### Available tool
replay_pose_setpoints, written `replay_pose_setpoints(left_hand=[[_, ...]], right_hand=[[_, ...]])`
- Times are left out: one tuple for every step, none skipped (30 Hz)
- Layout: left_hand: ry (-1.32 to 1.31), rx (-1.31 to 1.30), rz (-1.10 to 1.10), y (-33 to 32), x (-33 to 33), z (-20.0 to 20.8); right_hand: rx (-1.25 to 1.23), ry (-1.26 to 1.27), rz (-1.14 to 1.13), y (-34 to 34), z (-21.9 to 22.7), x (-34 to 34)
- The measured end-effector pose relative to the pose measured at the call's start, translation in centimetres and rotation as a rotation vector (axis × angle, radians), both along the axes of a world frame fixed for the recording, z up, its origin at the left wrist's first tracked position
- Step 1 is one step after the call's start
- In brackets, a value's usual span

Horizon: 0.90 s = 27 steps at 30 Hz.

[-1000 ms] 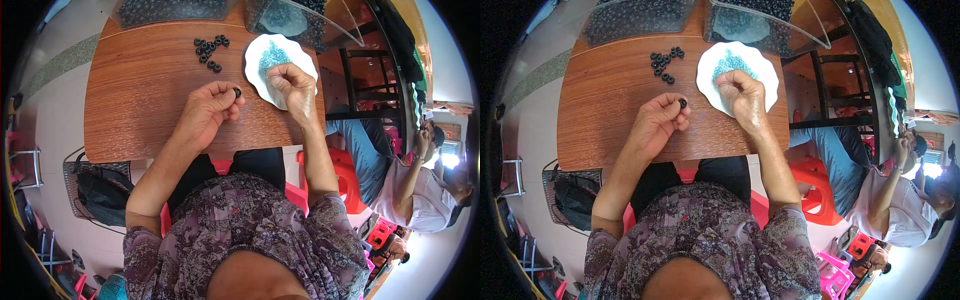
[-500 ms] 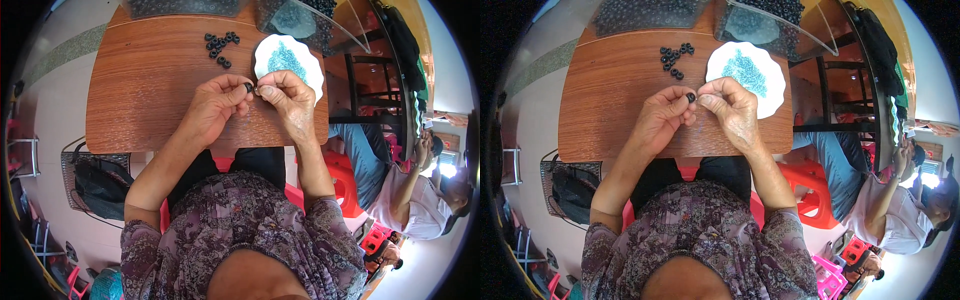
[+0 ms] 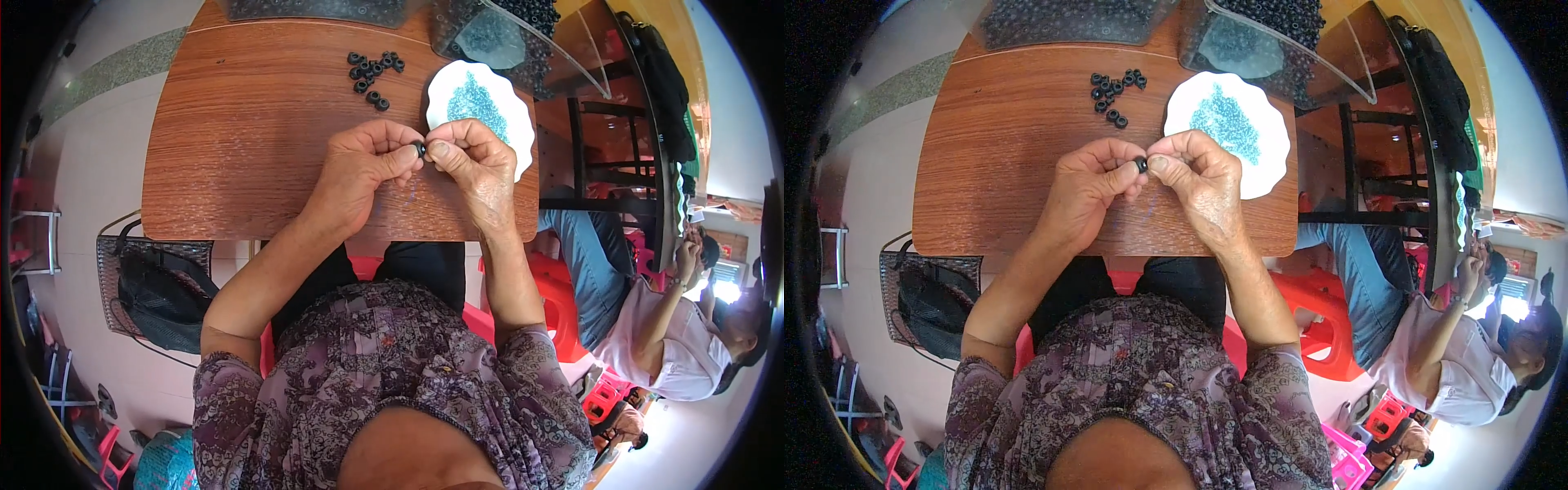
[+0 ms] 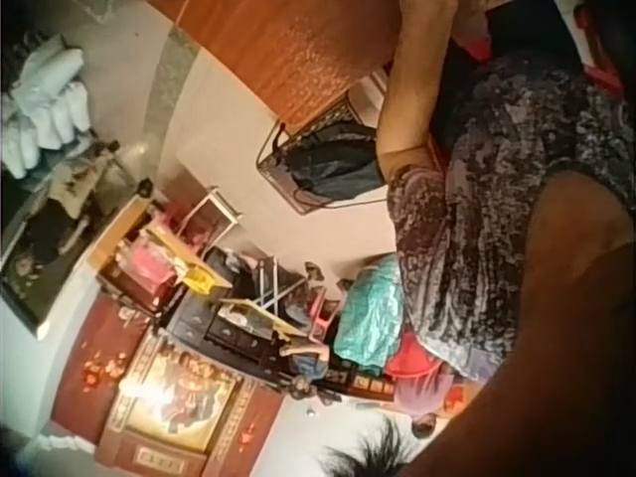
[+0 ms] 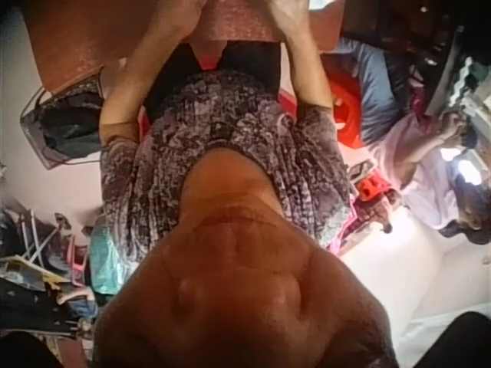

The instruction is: The person is manually assembling small black plastic components by inserting tiny blue pieces into them.

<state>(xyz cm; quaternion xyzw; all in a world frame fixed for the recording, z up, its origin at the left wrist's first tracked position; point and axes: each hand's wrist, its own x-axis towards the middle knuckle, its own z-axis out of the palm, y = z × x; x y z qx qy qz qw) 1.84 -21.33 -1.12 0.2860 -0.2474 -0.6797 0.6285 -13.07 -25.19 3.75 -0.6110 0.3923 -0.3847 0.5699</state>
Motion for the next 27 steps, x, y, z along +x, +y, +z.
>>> replay_pose_setpoints(left_hand=[[0.000,0.001,0.002,0.0,-0.1,0.0],[-0.056,-0.028,0.036,0.1,-0.2,0.0],[-0.112,-0.057,0.071,0.1,-0.3,-0.1],[-0.112,-0.057,0.071,0.1,-0.3,-0.1],[-0.113,-0.058,0.079,0.2,-0.2,-0.1],[-0.114,-0.059,0.086,0.2,-0.2,-0.2],[-0.114,-0.058,0.088,0.2,-0.2,-0.3],[-0.062,-0.058,0.065,0.0,-0.2,-0.3],[-0.010,-0.058,0.041,-0.1,-0.1,-0.4],[-0.009,-0.059,0.041,-0.2,-0.1,-0.4],[0.082,-0.050,0.002,-0.2,-0.1,-0.5],[0.173,-0.042,-0.036,-0.3,0.0,-0.6],[0.173,-0.043,-0.034,-0.4,0.0,-0.7],[0.219,-0.037,-0.056,-0.5,0.1,-0.9],[0.264,-0.032,-0.076,-0.5,0.1,-1.0],[0.263,-0.034,-0.074,-0.5,0.1,-1.1],[0.254,-0.033,-0.089,-0.5,0.2,-1.1],[0.245,-0.031,-0.102,-0.4,0.4,-1.2],[0.241,-0.034,-0.098,-0.4,0.4,-1.2],[0.190,-0.013,-0.094,-0.4,0.4,-1.2],[0.138,0.007,-0.089,-0.4,0.4,-1.2],[0.134,0.004,-0.084,-0.3,0.6,-1.1],[0.096,0.005,-0.081,-0.3,0.7,-0.9],[0.058,0.007,-0.078,-0.3,0.9,-0.7],[0.055,0.004,-0.075,-0.4,1.3,-0.3],[0.060,0.019,-0.027,-0.4,1.9,0.3],[0.066,0.034,0.021,-0.4,2.6,0.7]], right_hand=[[0.001,0.000,0.002,0.1,0.0,0.1],[-0.004,-0.011,-0.005,0.2,-0.1,0.1],[-0.009,-0.023,-0.013,0.3,-0.1,0.3],[-0.008,-0.022,-0.012,0.4,-0.2,0.5],[-0.024,-0.022,-0.034,0.5,-0.3,0.7],[-0.040,-0.022,-0.056,0.5,-0.4,0.9],[-0.039,-0.022,-0.055,0.4,-0.5,0.9],[0.016,-0.079,-0.035,0.2,-0.5,0.9],[0.070,-0.136,-0.015,0.1,-0.6,0.9],[0.069,-0.136,-0.015,0.1,-0.6,0.8],[0.133,-0.152,-0.046,0.0,-0.6,0.6],[0.196,-0.167,-0.078,0.0,-0.7,0.5],[0.195,-0.167,-0.076,-0.1,-0.7,0.5],[0.185,-0.178,-0.084,-0.1,-0.8,0.5],[0.175,-0.188,-0.092,-0.1,-0.9,0.5],[0.174,-0.189,-0.090,0.1,-1.0,0.6],[0.116,-0.129,-0.110,0.4,-1.1,0.8],[0.058,-0.069,-0.130,0.6,-1.2,0.9],[0.056,-0.072,-0.125,0.6,-1.2,1.0],[0.020,-0.025,-0.127,0.7,-1.0,1.1],[-0.016,0.022,-0.129,0.6,-0.9,1.2],[-0.018,0.018,-0.124,0.5,-0.9,1.3],[0.020,0.024,-0.112,0.3,-0.9,1.1],[0.058,0.029,-0.100,0.2,-0.9,1.0],[0.055,0.026,-0.097,-0.1,-0.8,1.1],[0.023,0.093,-0.113,-0.5,-0.7,1.1],[-0.010,0.160,-0.129,-0.8,-0.6,1.3]])
